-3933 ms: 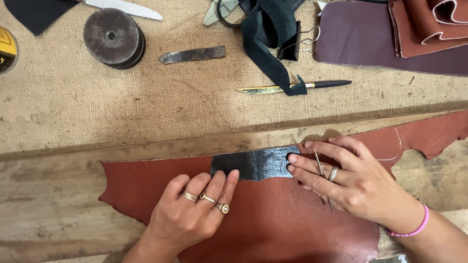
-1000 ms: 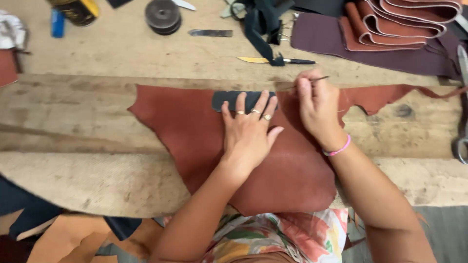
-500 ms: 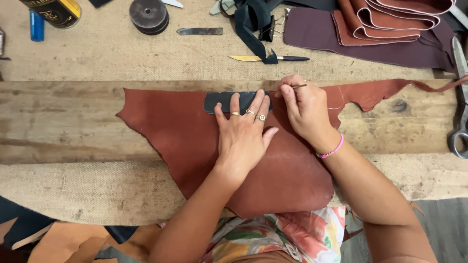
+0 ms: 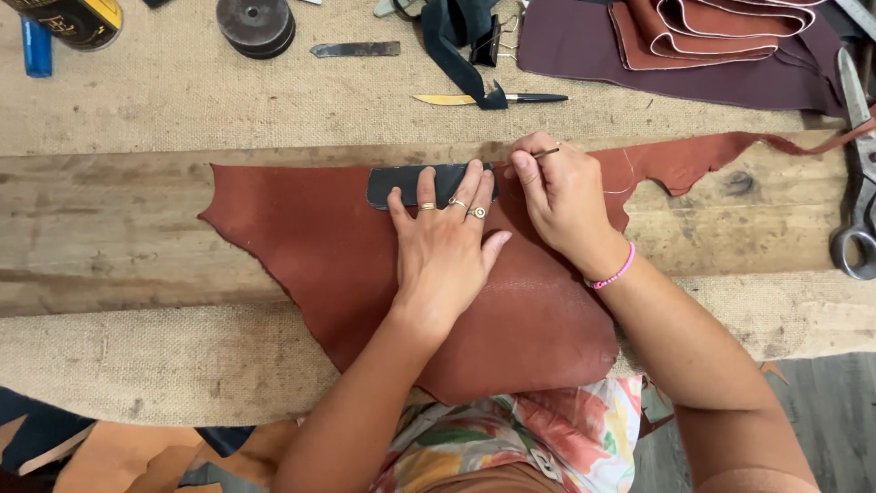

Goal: Tracing a pattern onto a piece of leather using a stylus and a template

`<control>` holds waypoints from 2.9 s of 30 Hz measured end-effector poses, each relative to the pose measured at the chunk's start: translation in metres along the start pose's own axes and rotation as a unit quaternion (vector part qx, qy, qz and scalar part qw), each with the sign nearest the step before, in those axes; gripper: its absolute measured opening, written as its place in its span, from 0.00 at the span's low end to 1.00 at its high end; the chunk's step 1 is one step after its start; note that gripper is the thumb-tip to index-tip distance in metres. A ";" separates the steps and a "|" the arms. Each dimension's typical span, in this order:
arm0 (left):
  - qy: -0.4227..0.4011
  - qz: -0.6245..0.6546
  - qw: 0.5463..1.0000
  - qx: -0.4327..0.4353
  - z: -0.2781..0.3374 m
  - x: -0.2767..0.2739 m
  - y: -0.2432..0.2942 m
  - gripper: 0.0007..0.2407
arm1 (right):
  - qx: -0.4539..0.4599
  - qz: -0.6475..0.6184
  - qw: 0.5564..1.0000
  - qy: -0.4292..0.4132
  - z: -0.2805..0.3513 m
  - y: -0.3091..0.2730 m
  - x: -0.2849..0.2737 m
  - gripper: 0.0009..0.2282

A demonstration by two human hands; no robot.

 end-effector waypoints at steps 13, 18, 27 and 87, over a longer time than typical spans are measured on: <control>-0.016 0.003 1.000 0.000 -0.001 0.002 0.000 0.29 | 0.000 -0.016 1.000 0.012 -0.005 -0.007 -0.001 0.08; -0.007 0.002 1.000 -0.010 -0.002 0.003 0.000 0.30 | -0.007 -0.020 1.000 0.003 -0.006 -0.010 -0.001 0.08; 0.004 -0.001 1.000 -0.008 0.000 0.002 0.002 0.29 | -0.018 0.008 1.000 0.010 0.000 -0.009 -0.002 0.09; -0.062 0.100 0.988 -0.102 0.017 0.005 -0.016 0.35 | -0.100 -0.053 0.993 -0.042 -0.062 -0.110 0.039 0.07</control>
Point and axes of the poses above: each hand's wrist, its own z-axis away from the middle knuckle, its own x-axis out of the palm, y = z × x, the point moved 10 cm from there along -z, towards the middle knuckle, and after that the axes turned 9 degrees about -z, right-handed, at the moved point
